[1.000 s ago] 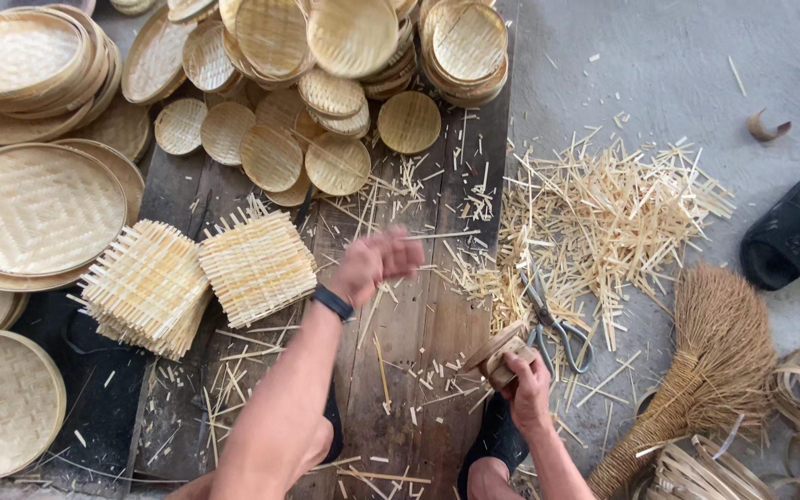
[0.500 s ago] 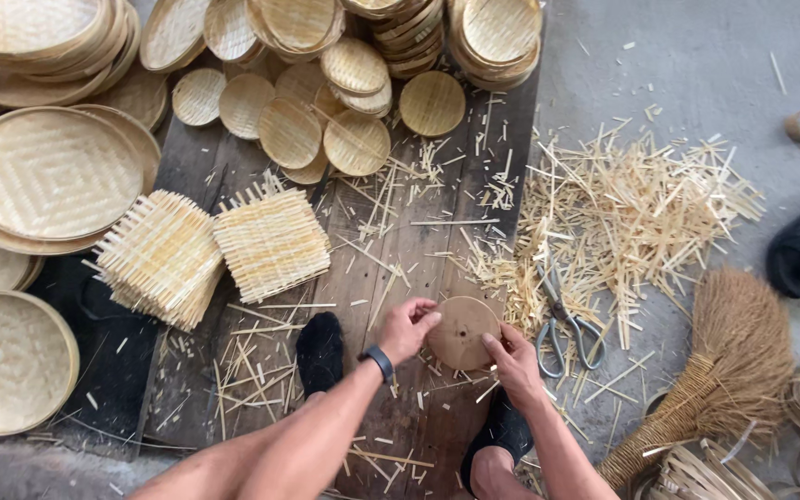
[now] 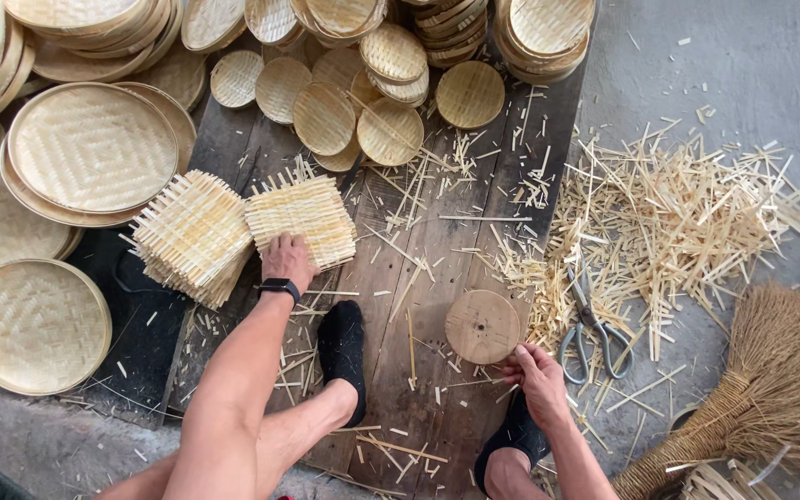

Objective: The person sits on the floor and uses shears to trim the excess bamboo strips from the edges of a woven mat placed over a circular wooden form. The person repeatedly picks up a mat, trims the perimeter, and places the finished piece into a stack.

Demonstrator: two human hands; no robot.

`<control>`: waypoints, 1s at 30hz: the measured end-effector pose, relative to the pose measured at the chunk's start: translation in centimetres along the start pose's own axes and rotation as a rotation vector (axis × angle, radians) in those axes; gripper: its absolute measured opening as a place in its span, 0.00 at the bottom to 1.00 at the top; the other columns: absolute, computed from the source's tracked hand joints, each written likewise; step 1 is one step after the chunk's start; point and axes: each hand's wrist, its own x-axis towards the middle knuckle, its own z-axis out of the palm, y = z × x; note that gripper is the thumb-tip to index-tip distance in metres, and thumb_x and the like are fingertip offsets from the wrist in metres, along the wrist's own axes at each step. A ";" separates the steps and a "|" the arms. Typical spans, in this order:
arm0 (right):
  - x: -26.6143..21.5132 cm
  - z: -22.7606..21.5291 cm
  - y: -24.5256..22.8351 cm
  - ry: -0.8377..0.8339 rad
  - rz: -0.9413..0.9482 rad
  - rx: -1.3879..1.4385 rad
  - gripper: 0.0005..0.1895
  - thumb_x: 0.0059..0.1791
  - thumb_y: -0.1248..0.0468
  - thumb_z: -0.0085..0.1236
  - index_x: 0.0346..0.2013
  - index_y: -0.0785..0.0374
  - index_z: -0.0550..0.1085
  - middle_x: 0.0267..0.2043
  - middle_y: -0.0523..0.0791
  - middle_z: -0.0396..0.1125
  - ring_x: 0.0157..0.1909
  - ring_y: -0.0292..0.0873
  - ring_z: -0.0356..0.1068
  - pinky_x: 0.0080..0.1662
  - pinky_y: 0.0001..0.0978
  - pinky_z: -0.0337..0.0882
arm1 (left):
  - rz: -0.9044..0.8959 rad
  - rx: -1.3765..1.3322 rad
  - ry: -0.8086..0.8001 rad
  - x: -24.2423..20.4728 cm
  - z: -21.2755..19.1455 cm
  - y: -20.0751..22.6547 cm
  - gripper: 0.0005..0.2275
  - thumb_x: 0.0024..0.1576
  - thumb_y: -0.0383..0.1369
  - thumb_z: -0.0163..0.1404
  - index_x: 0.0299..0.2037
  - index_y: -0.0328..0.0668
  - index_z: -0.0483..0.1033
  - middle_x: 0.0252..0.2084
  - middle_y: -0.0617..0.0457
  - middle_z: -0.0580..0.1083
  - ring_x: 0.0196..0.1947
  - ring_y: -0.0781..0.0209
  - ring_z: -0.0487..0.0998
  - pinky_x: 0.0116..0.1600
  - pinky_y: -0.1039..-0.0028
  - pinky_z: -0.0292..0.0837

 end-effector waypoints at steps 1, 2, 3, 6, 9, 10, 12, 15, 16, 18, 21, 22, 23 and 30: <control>0.1 0.0 0.1 -0.001 0.000 -0.008 0.16 0.56 0.59 0.49 0.48 0.70 0.73 0.36 0.47 0.72 0.33 0.39 0.70 0.35 0.31 0.73 | 0.024 -0.060 -0.037 -0.2 -0.2 -0.4 0.25 0.49 0.40 0.61 0.55 0.39 0.73 0.59 0.44 0.68 0.64 0.47 0.65 0.68 0.59 0.60; 0.2 0.0 0.1 -0.001 0.000 -0.015 0.16 0.56 0.59 0.49 0.48 0.70 0.74 0.35 0.47 0.72 0.33 0.39 0.70 0.35 0.31 0.73 | 0.129 -0.120 0.075 -0.5 -0.1 -0.9 0.19 0.50 0.38 0.60 0.51 0.40 0.76 0.53 0.45 0.71 0.59 0.47 0.68 0.64 0.59 0.64; 0.2 0.0 0.2 -0.002 0.003 -0.008 0.16 0.56 0.59 0.49 0.49 0.70 0.74 0.35 0.47 0.71 0.33 0.39 0.70 0.35 0.31 0.73 | 0.236 -0.179 0.187 -0.8 0.2 -1.3 0.14 0.52 0.36 0.59 0.46 0.41 0.78 0.48 0.45 0.73 0.54 0.48 0.72 0.60 0.59 0.67; 0.2 -0.2 0.2 -0.003 0.006 0.011 0.16 0.56 0.59 0.50 0.49 0.70 0.74 0.35 0.47 0.71 0.33 0.39 0.70 0.35 0.30 0.72 | 0.240 -0.276 0.326 -0.1 0.7 -2.1 0.04 0.64 0.32 0.53 0.39 0.42 0.79 0.37 0.50 0.77 0.39 0.54 0.78 0.48 0.63 0.76; 0.1 -0.4 0.3 0.005 -0.005 0.026 0.16 0.56 0.59 0.50 0.49 0.70 0.73 0.35 0.47 0.71 0.33 0.39 0.71 0.35 0.30 0.73 | 0.216 -0.303 0.720 1.9 -1.5 -1.9 0.04 0.66 0.30 0.53 0.41 0.42 0.79 0.37 0.50 0.79 0.34 0.57 0.81 0.43 0.66 0.79; 0.1 -0.4 0.3 0.012 -0.011 0.030 0.16 0.56 0.59 0.50 0.49 0.70 0.73 0.35 0.47 0.71 0.33 0.39 0.71 0.34 0.31 0.73 | 0.229 -0.303 0.912 2.2 -3.1 -1.5 0.02 0.65 0.29 0.54 0.42 0.42 0.79 0.38 0.49 0.80 0.34 0.57 0.81 0.43 0.66 0.79; -0.1 -0.3 0.2 0.043 -0.038 0.033 0.16 0.56 0.59 0.51 0.49 0.70 0.74 0.35 0.47 0.71 0.33 0.39 0.71 0.34 0.30 0.72 | 0.324 -0.316 0.956 1.6 -6.3 0.3 0.03 0.66 0.28 0.54 0.44 0.40 0.79 0.42 0.48 0.80 0.40 0.57 0.82 0.46 0.66 0.80; -0.6 0.3 -0.7 0.088 -0.099 0.056 0.16 0.56 0.59 0.51 0.50 0.70 0.75 0.34 0.46 0.71 0.32 0.39 0.71 0.34 0.30 0.71 | 0.506 -0.490 0.953 -1.3 -9.4 7.2 0.01 0.61 0.28 0.57 0.40 0.41 0.80 0.41 0.48 0.81 0.39 0.55 0.82 0.44 0.65 0.78; -0.8 0.5 -1.5 0.087 -0.120 0.081 0.17 0.56 0.58 0.50 0.50 0.69 0.76 0.33 0.45 0.70 0.32 0.38 0.71 0.34 0.30 0.72 | 0.616 -0.637 0.899 -3.2 -9.5 10.1 0.03 0.59 0.25 0.56 0.35 0.44 0.76 0.42 0.50 0.80 0.41 0.55 0.82 0.47 0.66 0.80; -1.1 1.1 -3.2 0.044 -0.085 0.226 0.19 0.54 0.55 0.49 0.48 0.68 0.76 0.33 0.45 0.72 0.32 0.38 0.72 0.35 0.31 0.74 | 0.926 -0.459 0.879 -7.2 -8.7 15.4 0.05 0.53 0.24 0.54 0.37 0.43 0.80 0.38 0.50 0.78 0.36 0.56 0.80 0.40 0.68 0.76; -1.4 1.6 -5.5 -0.024 -0.022 0.344 0.20 0.49 0.54 0.52 0.46 0.67 0.76 0.36 0.45 0.75 0.35 0.38 0.75 0.39 0.32 0.76 | 1.157 -0.437 0.229 -14.6 -6.1 20.3 0.05 0.57 0.28 0.54 0.42 0.39 0.79 0.41 0.48 0.78 0.42 0.54 0.77 0.45 0.64 0.75; -1.3 1.7 -5.7 0.001 -0.057 0.224 0.18 0.49 0.59 0.57 0.47 0.69 0.76 0.39 0.45 0.76 0.37 0.37 0.75 0.41 0.30 0.76 | 1.284 -0.466 0.357 -16.3 -5.3 20.6 0.14 0.54 0.31 0.55 0.48 0.32 0.77 0.49 0.44 0.77 0.52 0.50 0.77 0.53 0.62 0.73; -1.2 1.8 -5.8 0.022 -0.091 0.103 0.16 0.48 0.64 0.61 0.48 0.70 0.75 0.42 0.44 0.76 0.40 0.36 0.74 0.44 0.29 0.75 | 1.242 -0.481 0.320 -16.9 -4.6 20.8 0.15 0.53 0.32 0.56 0.49 0.33 0.77 0.50 0.44 0.77 0.54 0.49 0.75 0.55 0.60 0.72; -0.7 3.0 -5.8 0.117 -0.199 -0.187 0.15 0.48 0.64 0.66 0.45 0.69 0.78 0.39 0.43 0.76 0.38 0.31 0.71 0.42 0.26 0.73 | 0.046 -0.789 0.047 -12.8 1.9 21.7 0.29 0.45 0.35 0.69 0.53 0.26 0.71 0.53 0.36 0.72 0.53 0.46 0.71 0.53 0.58 0.66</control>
